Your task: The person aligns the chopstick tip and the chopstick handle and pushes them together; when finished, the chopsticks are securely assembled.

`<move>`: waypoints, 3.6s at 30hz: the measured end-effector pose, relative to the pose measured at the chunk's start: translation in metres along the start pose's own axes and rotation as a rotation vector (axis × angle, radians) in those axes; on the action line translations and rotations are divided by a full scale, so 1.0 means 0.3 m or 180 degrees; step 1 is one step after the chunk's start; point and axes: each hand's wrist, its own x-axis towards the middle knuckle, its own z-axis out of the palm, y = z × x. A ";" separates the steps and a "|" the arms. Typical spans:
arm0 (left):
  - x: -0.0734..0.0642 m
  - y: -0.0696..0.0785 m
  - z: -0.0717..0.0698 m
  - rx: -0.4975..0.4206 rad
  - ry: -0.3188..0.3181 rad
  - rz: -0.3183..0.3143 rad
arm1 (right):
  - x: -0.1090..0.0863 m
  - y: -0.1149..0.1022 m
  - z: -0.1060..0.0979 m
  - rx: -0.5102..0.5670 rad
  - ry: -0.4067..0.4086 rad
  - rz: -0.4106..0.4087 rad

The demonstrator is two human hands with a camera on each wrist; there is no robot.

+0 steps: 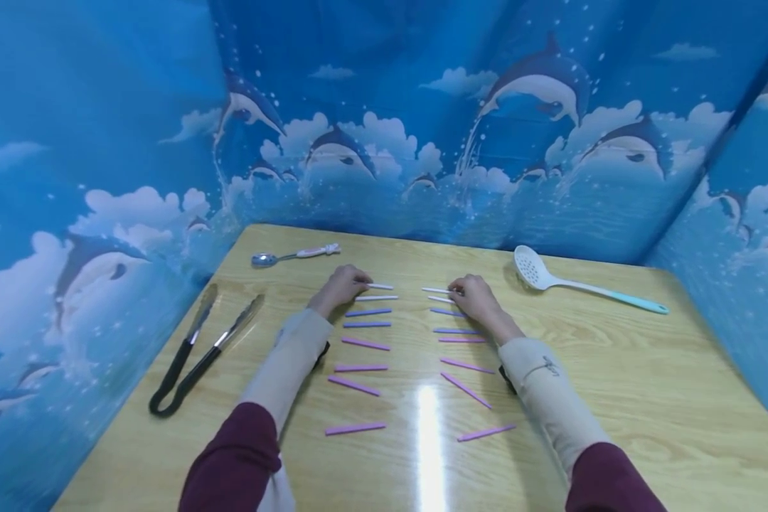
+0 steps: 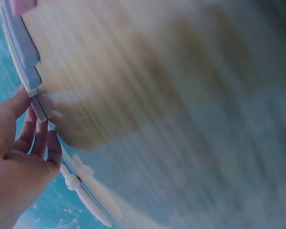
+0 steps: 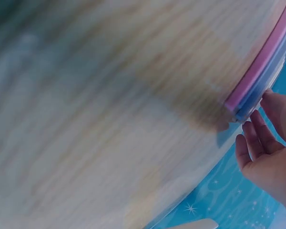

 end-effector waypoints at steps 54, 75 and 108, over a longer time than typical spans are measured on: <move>-0.102 0.148 -0.012 -0.0675 0.0627 0.0627 | -0.094 -0.153 -0.062 0.0818 0.0503 -0.0412; -0.131 0.143 -0.026 -0.0442 0.0569 0.1139 | -0.096 -0.170 -0.066 0.1205 0.0373 -0.0503; -0.190 0.228 -0.057 -0.0835 0.0332 0.0922 | -0.148 -0.217 -0.116 0.1160 0.0860 -0.1011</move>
